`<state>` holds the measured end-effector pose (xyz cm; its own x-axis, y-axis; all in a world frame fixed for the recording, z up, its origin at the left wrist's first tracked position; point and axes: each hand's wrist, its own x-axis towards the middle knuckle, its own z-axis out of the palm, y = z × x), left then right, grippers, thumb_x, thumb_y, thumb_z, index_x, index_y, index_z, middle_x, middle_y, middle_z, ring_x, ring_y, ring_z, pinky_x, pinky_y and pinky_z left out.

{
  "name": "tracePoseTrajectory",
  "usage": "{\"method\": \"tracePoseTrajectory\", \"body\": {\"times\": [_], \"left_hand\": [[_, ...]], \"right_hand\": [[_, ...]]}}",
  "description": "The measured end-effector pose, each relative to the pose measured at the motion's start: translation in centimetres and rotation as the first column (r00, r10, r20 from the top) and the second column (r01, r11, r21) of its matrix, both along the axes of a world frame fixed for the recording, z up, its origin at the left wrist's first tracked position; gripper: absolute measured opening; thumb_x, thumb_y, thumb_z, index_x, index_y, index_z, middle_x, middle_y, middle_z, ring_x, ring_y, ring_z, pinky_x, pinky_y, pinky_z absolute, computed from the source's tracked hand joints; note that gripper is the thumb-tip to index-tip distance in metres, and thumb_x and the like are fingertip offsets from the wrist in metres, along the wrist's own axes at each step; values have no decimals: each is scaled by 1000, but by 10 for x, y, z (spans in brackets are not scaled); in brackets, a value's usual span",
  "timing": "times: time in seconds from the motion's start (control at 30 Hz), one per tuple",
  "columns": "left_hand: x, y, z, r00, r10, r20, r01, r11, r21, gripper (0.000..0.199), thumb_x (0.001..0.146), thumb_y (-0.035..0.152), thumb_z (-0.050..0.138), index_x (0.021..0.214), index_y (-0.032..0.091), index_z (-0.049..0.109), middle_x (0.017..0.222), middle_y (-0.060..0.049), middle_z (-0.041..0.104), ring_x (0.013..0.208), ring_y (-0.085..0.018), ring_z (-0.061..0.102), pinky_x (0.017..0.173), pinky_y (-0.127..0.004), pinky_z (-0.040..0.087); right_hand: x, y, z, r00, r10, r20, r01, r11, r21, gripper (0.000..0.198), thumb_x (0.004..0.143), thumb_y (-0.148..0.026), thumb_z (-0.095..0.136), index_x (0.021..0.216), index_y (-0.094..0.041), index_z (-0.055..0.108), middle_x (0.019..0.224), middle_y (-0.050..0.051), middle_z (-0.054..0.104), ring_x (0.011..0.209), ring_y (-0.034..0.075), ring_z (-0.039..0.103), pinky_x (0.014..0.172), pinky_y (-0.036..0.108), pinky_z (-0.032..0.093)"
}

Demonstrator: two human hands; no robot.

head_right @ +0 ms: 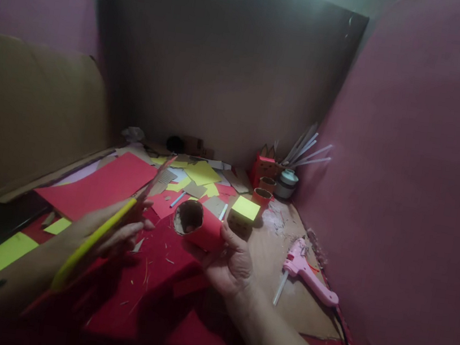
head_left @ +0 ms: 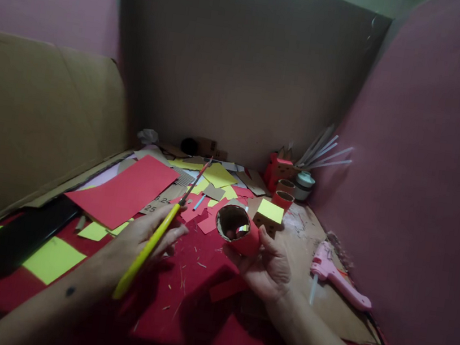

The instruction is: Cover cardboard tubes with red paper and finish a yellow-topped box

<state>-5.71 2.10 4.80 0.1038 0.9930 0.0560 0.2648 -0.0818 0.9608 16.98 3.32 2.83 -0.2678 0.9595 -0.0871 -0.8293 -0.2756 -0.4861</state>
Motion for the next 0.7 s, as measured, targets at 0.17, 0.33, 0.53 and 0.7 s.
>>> {"method": "tracePoseTrajectory", "body": {"times": [0.17, 0.33, 0.53, 0.7], "left_hand": [[17, -2, 8, 989, -14, 148, 20, 999, -45, 43, 79, 52, 60, 100, 14, 58, 59, 2, 56, 43, -9, 46, 40, -22, 39], [25, 0, 4, 928, -49, 370, 90, 992, -94, 32, 75, 43, 69, 87, 14, 60, 60, 1, 56, 50, -11, 50, 44, -22, 40], [34, 1, 19, 991, -30, 134, 19, 996, 85, 34, 71, 27, 65, 103, 17, 58, 72, 1, 56, 56, -12, 49, 51, -25, 41], [34, 2, 17, 999, 37, -26, -28, 964, 264, 45, 75, 26, 58, 118, 18, 50, 76, 2, 50, 66, -14, 51, 59, -25, 44]], "right_hand": [[0, 0, 0, 999, 31, 14, -30, 999, -17, 24, 61, -25, 84, 81, -21, 70, 81, 4, 77, 79, 25, 70, 88, 54, 51], [-5, -7, -1, 988, -28, 150, -5, 977, 215, 24, 68, -29, 78, 90, -19, 73, 90, 6, 76, 87, 26, 69, 90, 49, 51], [-7, -19, 0, 900, -8, 435, -168, 917, 363, 18, 70, -24, 75, 86, -17, 77, 81, 7, 75, 89, 27, 68, 90, 44, 49], [-2, -15, 2, 937, 222, 268, -295, 916, 272, 28, 74, -30, 69, 96, -14, 73, 86, 9, 74, 91, 28, 68, 85, 46, 53]]}}
